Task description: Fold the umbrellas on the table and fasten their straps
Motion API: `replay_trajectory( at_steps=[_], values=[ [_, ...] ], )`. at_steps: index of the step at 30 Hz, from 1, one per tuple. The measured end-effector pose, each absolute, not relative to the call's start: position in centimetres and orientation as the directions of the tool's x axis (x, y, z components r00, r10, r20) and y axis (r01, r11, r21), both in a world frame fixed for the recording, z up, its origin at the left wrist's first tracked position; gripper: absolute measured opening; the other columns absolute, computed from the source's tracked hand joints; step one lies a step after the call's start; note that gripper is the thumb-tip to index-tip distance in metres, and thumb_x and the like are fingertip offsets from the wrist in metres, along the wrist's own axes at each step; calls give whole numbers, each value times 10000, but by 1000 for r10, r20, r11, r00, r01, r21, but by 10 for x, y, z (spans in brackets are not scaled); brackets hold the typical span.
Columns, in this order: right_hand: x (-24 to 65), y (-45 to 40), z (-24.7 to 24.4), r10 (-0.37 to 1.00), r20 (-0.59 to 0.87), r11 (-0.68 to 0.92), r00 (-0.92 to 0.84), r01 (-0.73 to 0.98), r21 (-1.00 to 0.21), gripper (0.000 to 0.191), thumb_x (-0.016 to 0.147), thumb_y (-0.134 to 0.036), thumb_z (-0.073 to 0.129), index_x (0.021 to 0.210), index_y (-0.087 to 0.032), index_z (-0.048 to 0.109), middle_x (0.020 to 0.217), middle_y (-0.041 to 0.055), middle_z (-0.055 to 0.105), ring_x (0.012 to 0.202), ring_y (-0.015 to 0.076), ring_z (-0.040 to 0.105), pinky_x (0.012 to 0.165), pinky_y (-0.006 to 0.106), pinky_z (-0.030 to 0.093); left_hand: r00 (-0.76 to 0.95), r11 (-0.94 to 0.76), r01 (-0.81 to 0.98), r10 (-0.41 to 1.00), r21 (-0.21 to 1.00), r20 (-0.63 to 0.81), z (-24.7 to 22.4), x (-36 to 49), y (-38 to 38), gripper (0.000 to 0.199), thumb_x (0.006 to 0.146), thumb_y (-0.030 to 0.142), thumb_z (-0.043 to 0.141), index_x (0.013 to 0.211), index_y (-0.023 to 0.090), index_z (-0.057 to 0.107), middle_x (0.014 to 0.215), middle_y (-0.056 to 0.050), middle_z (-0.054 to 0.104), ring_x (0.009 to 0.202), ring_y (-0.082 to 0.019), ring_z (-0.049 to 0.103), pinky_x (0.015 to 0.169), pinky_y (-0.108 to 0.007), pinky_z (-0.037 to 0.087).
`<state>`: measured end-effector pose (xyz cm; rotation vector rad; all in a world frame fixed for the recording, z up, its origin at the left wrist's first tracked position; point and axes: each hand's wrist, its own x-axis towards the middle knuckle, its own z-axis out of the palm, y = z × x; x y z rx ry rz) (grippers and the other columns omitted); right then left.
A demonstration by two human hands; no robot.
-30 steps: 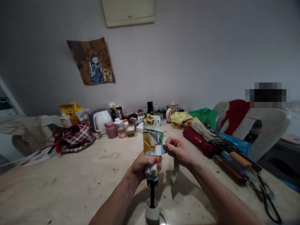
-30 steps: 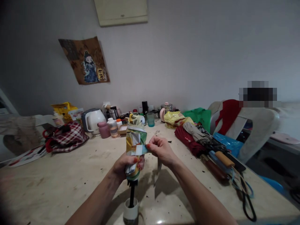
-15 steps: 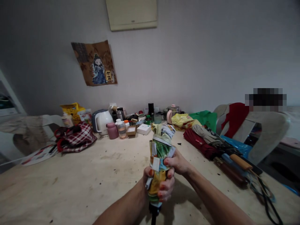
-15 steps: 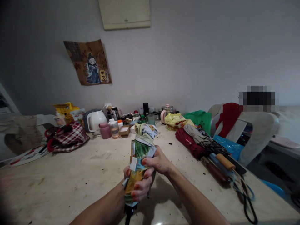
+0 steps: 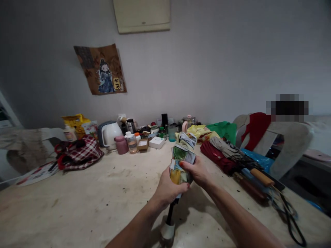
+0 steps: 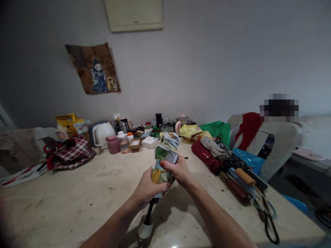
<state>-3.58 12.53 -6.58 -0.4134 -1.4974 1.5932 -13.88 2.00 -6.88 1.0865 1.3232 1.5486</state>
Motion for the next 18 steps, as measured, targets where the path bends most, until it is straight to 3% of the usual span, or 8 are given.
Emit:
replay_trajectory(
  at_steps=[8,11,14,18],
  values=[
    [-29,134,-59,627,308,153,-715,-274,-949,542,520,-549,828,851,-137,711,814,43,682,740,178,617,702,286,525,-384,-116,-80,920,990,76,-63,-140,14,327,503,199,649,810,147,549,527,67,526,416,-76,424,409,-223,388],
    [-29,136,-61,622,288,158,-728,-244,-957,542,520,-587,818,784,-131,691,684,16,616,604,130,543,556,241,473,-372,-143,-99,923,985,97,-59,-145,12,315,483,198,672,767,148,546,524,56,524,408,-74,425,401,-221,376],
    [-30,134,-62,617,310,132,-724,-293,-947,582,488,-572,843,852,-148,681,616,-11,565,544,119,494,481,232,426,-214,-174,-217,969,960,128,-64,-148,9,294,497,224,712,733,132,563,540,30,526,410,-74,438,406,-220,373],
    [-29,127,-61,476,368,69,-799,-383,-921,617,431,-589,857,826,-148,685,694,30,624,648,182,586,578,285,493,169,-68,-511,969,857,178,-82,-149,10,389,516,255,767,837,121,592,617,14,526,417,-63,439,403,-210,354]
  ],
)
